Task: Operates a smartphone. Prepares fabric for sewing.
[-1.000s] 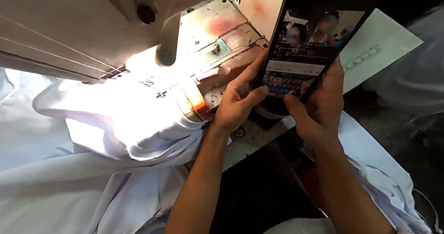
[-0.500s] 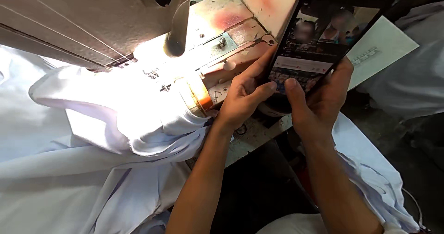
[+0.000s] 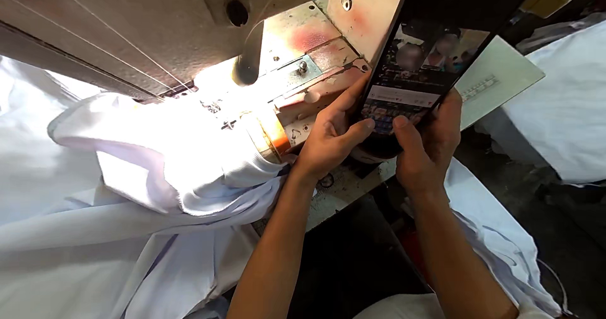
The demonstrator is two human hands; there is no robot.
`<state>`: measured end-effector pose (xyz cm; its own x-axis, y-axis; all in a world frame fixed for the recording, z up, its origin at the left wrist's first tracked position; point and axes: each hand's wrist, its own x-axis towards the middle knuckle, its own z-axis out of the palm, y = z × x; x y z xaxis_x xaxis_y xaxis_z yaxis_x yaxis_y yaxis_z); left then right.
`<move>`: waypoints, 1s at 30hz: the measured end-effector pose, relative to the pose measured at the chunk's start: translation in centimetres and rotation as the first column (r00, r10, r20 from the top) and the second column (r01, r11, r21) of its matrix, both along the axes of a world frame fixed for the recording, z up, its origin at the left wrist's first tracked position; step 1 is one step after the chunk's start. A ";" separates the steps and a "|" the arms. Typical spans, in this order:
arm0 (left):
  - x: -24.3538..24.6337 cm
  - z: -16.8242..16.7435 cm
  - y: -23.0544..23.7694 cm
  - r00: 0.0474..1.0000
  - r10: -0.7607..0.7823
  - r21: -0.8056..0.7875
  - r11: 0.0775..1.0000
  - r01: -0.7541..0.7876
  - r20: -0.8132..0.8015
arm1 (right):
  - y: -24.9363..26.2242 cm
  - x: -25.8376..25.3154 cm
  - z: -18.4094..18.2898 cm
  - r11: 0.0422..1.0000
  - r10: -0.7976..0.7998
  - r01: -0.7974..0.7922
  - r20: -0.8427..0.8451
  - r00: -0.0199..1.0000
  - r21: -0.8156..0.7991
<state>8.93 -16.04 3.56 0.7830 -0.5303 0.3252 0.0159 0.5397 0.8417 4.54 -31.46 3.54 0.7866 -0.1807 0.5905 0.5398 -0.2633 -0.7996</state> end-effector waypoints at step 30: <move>0.1 0.1 0.2 1.000 -0.002 0.049 0.999 0.002 -0.004 | -3.6 0.1 -0.2 0.937 0.340 -0.346 -0.095 0.936 -0.046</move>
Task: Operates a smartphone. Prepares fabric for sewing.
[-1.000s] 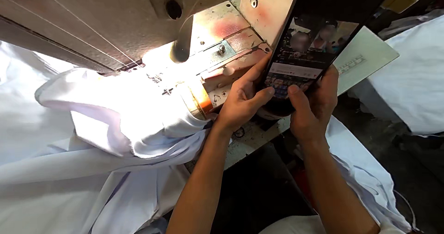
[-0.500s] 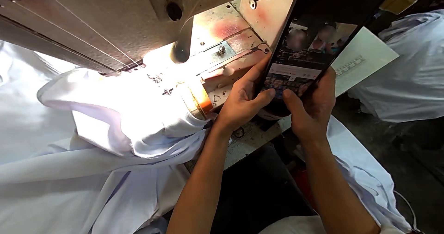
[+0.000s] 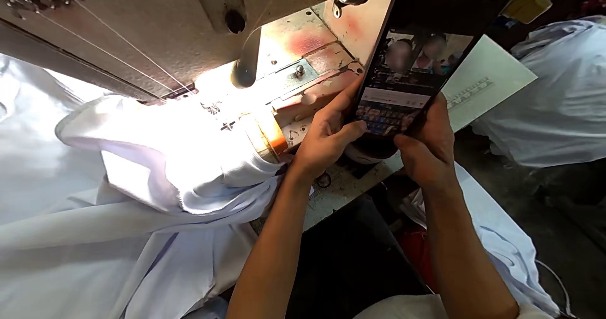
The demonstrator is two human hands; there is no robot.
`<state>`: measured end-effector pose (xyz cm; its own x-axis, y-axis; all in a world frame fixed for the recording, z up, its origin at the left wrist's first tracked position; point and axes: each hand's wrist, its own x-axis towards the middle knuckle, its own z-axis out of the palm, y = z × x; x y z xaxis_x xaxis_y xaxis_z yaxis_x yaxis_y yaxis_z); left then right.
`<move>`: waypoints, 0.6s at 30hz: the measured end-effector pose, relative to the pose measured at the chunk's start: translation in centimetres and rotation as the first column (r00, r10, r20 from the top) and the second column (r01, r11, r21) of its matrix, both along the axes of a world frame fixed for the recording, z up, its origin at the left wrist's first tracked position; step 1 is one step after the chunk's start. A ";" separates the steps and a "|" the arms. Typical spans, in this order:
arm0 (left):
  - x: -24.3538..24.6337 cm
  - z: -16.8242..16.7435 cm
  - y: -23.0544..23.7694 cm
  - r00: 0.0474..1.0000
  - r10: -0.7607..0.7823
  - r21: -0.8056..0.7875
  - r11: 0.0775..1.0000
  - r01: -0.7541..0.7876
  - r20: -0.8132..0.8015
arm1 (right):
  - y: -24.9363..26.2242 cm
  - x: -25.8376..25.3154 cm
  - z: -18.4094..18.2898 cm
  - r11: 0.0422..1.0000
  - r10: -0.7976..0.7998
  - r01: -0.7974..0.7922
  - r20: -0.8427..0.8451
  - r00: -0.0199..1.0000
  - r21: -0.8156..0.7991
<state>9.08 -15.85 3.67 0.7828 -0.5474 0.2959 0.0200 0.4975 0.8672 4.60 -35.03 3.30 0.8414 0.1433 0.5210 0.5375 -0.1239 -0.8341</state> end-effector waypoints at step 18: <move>-0.1 0.0 0.0 0.999 0.009 0.008 1.000 -0.008 -0.031 | 1.4 -0.1 0.3 0.990 -0.138 0.137 0.045 0.989 0.022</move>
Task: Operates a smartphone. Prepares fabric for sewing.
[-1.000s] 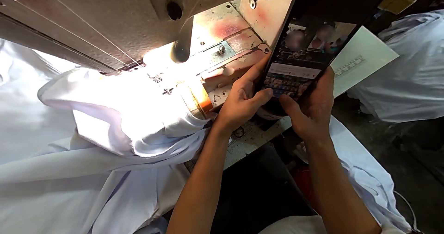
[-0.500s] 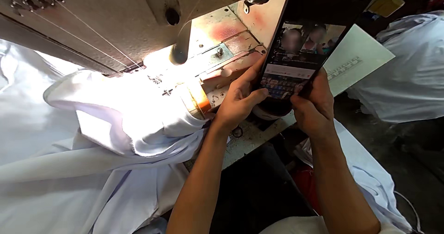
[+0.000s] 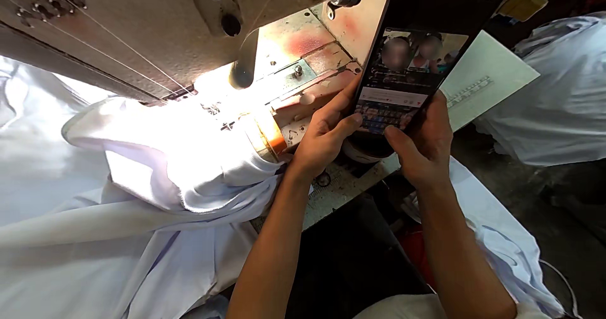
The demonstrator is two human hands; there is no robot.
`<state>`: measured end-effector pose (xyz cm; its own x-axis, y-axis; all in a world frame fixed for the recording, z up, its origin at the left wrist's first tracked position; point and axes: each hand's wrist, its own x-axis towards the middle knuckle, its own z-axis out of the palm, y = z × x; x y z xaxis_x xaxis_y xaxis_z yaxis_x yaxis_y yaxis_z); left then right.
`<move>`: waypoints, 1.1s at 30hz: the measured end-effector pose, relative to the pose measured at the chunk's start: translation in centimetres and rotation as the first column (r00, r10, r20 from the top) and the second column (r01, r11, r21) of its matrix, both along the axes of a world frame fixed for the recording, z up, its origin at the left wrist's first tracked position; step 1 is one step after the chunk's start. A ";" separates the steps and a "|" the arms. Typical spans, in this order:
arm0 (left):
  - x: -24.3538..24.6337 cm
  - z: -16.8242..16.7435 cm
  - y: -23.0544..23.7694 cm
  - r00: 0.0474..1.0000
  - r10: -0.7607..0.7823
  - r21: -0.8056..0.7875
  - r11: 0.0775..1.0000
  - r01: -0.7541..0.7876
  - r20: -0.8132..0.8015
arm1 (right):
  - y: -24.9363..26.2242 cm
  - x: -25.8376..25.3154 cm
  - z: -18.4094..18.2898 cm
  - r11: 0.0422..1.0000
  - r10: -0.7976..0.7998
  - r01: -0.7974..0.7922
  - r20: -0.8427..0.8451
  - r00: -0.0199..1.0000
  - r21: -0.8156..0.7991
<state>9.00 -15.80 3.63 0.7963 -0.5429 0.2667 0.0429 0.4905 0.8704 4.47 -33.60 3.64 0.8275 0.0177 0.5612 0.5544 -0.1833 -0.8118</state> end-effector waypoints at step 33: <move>0.0 0.0 0.1 1.000 -0.008 0.009 1.000 0.008 0.016 | -1.1 0.0 -0.1 0.997 0.065 -0.067 -0.049 0.997 -0.032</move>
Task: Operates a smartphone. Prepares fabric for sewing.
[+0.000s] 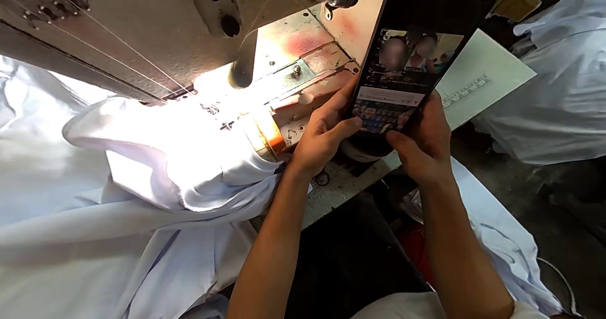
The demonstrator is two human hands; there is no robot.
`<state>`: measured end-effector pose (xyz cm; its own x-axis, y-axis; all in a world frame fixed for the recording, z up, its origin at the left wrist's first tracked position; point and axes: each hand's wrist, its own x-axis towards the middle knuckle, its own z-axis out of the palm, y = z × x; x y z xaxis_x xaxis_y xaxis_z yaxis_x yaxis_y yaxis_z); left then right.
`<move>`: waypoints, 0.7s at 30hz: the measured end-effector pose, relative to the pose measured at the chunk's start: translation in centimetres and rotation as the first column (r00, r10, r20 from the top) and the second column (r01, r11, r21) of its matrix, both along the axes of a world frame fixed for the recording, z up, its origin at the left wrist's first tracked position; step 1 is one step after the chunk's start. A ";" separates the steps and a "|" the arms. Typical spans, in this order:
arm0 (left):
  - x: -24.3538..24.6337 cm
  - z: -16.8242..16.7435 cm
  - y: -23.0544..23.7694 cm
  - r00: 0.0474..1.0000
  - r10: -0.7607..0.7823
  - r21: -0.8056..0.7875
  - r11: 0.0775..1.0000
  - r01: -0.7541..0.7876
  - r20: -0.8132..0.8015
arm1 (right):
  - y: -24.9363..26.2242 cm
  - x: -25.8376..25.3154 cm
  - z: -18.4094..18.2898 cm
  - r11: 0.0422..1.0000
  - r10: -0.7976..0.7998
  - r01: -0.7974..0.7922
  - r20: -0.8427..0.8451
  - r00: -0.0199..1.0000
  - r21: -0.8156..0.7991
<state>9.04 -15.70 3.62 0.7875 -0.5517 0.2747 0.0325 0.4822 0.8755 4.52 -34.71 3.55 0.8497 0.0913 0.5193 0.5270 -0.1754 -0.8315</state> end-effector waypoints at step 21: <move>0.0 0.1 -0.1 1.000 -0.002 -0.016 1.000 0.002 -0.010 | 2.1 -0.1 0.1 0.978 -0.207 0.207 0.034 0.978 0.005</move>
<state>9.01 -15.79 3.74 0.7893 -0.5486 0.2757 0.0421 0.4964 0.8671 4.38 -32.57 3.65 0.8321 -0.0856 0.5480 0.5073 -0.2820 -0.8144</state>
